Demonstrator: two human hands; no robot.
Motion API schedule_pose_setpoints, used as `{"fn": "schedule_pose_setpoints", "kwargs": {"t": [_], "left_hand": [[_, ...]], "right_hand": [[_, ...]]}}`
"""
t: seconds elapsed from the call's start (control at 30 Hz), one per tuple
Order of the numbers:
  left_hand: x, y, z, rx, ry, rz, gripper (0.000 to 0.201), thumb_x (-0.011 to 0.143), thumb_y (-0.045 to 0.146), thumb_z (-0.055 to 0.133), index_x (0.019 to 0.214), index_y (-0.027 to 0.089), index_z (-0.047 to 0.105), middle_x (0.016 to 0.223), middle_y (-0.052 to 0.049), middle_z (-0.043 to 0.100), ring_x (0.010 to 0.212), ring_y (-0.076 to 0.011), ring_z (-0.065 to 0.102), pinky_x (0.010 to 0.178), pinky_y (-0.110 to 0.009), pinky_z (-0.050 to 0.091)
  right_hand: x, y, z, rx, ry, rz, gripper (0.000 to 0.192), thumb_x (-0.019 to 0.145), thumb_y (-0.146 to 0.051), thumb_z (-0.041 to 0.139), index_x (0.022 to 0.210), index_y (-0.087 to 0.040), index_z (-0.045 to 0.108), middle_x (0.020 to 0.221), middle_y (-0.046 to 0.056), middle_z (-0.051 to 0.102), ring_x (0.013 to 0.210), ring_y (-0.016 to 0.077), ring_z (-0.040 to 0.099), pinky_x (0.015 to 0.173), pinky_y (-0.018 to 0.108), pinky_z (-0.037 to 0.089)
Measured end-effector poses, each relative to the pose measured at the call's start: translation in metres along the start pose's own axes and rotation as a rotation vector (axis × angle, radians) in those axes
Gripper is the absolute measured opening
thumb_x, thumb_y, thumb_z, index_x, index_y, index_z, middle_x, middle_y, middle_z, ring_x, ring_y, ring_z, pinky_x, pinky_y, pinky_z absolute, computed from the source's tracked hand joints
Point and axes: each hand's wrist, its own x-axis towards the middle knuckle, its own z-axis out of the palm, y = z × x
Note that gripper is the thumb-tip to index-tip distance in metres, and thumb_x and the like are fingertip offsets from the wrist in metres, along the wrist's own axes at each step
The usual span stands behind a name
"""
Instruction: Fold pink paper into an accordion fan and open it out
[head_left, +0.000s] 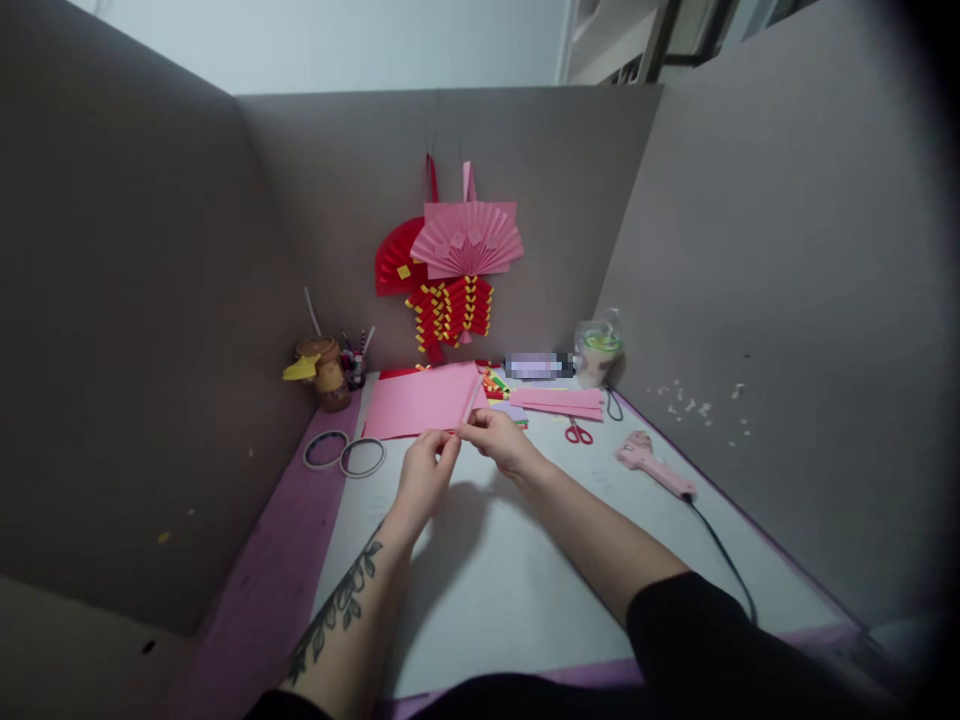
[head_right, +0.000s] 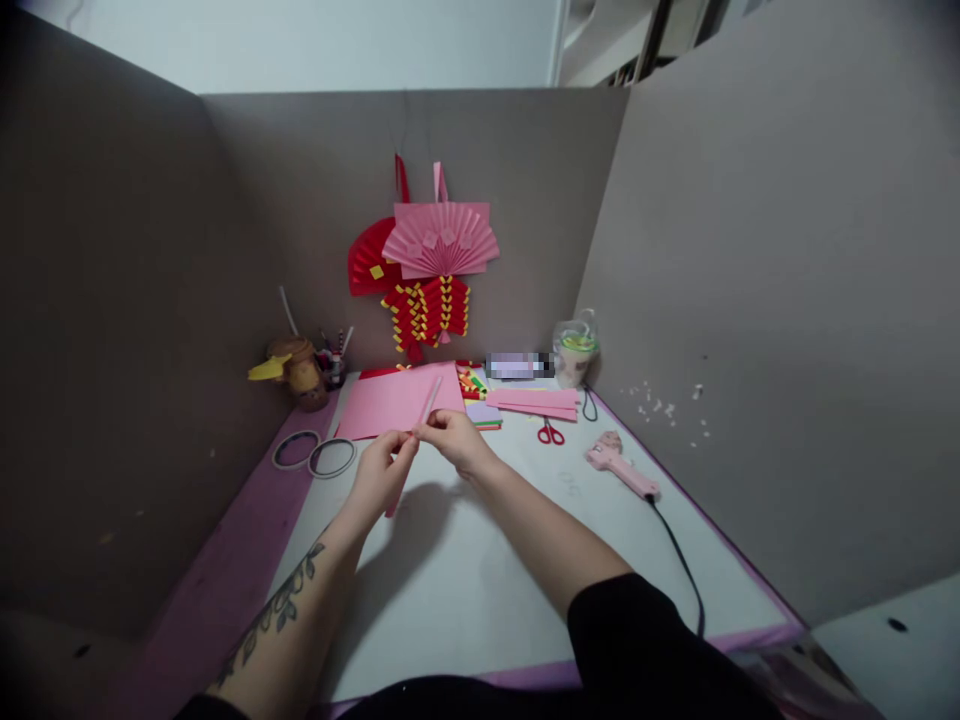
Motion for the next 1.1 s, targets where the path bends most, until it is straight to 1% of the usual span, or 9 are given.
{"fn": "schedule_pose_setpoints", "kwargs": {"t": [0.17, 0.3, 0.57, 0.73, 0.8, 0.87, 0.93, 1.0, 1.1], "left_hand": [[0.000, 0.005, -0.002, -0.033, -0.043, 0.051, 0.027, 0.087, 0.034, 0.044, 0.070, 0.017, 0.056, 0.070, 0.000, 0.057, 0.066, -0.0124, 0.051, 0.062, -0.024, 0.037], [-0.002, 0.010, -0.005, -0.052, -0.092, 0.089, 0.027, 0.088, 0.035, 0.044, 0.071, 0.018, 0.057, 0.071, -0.001, 0.058, 0.068, -0.0130, 0.051, 0.063, -0.024, 0.038], [-0.004, 0.014, -0.005, 0.000, -0.161, 0.117, 0.027, 0.089, 0.033, 0.041, 0.072, 0.019, 0.057, 0.072, -0.002, 0.056, 0.072, -0.0150, 0.052, 0.065, -0.025, 0.038], [-0.004, 0.010, -0.004, 0.031, -0.137, 0.114, 0.026, 0.089, 0.033, 0.042, 0.072, 0.019, 0.057, 0.072, -0.002, 0.057, 0.070, -0.0149, 0.051, 0.065, -0.026, 0.037], [-0.004, 0.008, -0.003, 0.026, -0.106, 0.100, 0.027, 0.089, 0.033, 0.042, 0.072, 0.019, 0.057, 0.072, -0.002, 0.057, 0.070, -0.0150, 0.051, 0.065, -0.026, 0.037], [-0.003, 0.007, -0.001, 0.028, -0.084, 0.094, 0.028, 0.089, 0.035, 0.041, 0.073, 0.019, 0.057, 0.072, -0.002, 0.057, 0.071, -0.0148, 0.051, 0.065, -0.026, 0.037], [-0.003, 0.005, -0.001, 0.040, -0.073, 0.095, 0.030, 0.090, 0.036, 0.040, 0.072, 0.019, 0.056, 0.071, -0.002, 0.056, 0.069, -0.0144, 0.050, 0.065, -0.026, 0.037], [-0.002, 0.003, 0.000, 0.049, -0.064, 0.094, 0.031, 0.090, 0.038, 0.040, 0.072, 0.018, 0.055, 0.070, -0.001, 0.055, 0.068, -0.0141, 0.050, 0.064, -0.026, 0.037], [-0.001, -0.001, 0.000, 0.073, -0.057, 0.077, 0.029, 0.090, 0.036, 0.041, 0.072, 0.018, 0.056, 0.070, -0.002, 0.057, 0.068, -0.0147, 0.051, 0.063, -0.026, 0.037]], "right_hand": [[0.007, -0.009, -0.015, 0.106, 0.138, -0.057, 0.038, 0.056, -0.043, 0.075, 0.054, -0.019, 0.046, 0.042, -0.009, 0.034, 0.040, 0.0054, 0.026, 0.041, 0.022, 0.017], [0.009, -0.025, -0.031, 0.201, 0.240, -0.134, 0.038, 0.056, -0.041, 0.075, 0.054, -0.020, 0.043, 0.044, -0.009, 0.032, 0.040, 0.0052, 0.026, 0.040, 0.022, 0.019], [0.013, -0.038, -0.059, 0.226, 0.337, -0.175, 0.034, 0.054, -0.042, 0.075, 0.061, -0.020, 0.051, 0.044, -0.008, 0.036, 0.039, 0.0048, 0.026, 0.037, 0.020, 0.017], [0.016, -0.041, -0.071, 0.356, 0.353, -0.178, 0.040, 0.053, -0.041, 0.077, 0.061, -0.020, 0.044, 0.046, -0.009, 0.035, 0.039, 0.0038, 0.024, 0.035, 0.018, 0.015], [0.014, -0.041, -0.067, 0.397, 0.308, -0.150, 0.041, 0.055, -0.044, 0.076, 0.066, -0.021, 0.045, 0.054, -0.008, 0.042, 0.041, 0.0037, 0.027, 0.035, 0.017, 0.016], [0.010, -0.037, -0.055, 0.378, 0.180, -0.066, 0.041, 0.057, -0.047, 0.076, 0.074, -0.021, 0.048, 0.060, -0.007, 0.046, 0.043, 0.0044, 0.033, 0.036, 0.016, 0.018], [0.005, -0.030, -0.039, 0.302, 0.021, 0.055, 0.043, 0.056, -0.047, 0.078, 0.077, -0.020, 0.051, 0.059, -0.007, 0.046, 0.044, 0.0048, 0.035, 0.037, 0.016, 0.020], [0.003, -0.020, -0.023, 0.218, -0.068, 0.135, 0.043, 0.053, -0.045, 0.080, 0.072, -0.018, 0.053, 0.052, -0.008, 0.042, 0.042, 0.0044, 0.033, 0.037, 0.017, 0.019], [0.005, -0.008, -0.013, 0.169, -0.048, 0.147, 0.040, 0.052, -0.044, 0.079, 0.061, -0.016, 0.052, 0.044, -0.009, 0.038, 0.038, 0.0037, 0.027, 0.036, 0.020, 0.015]]}}
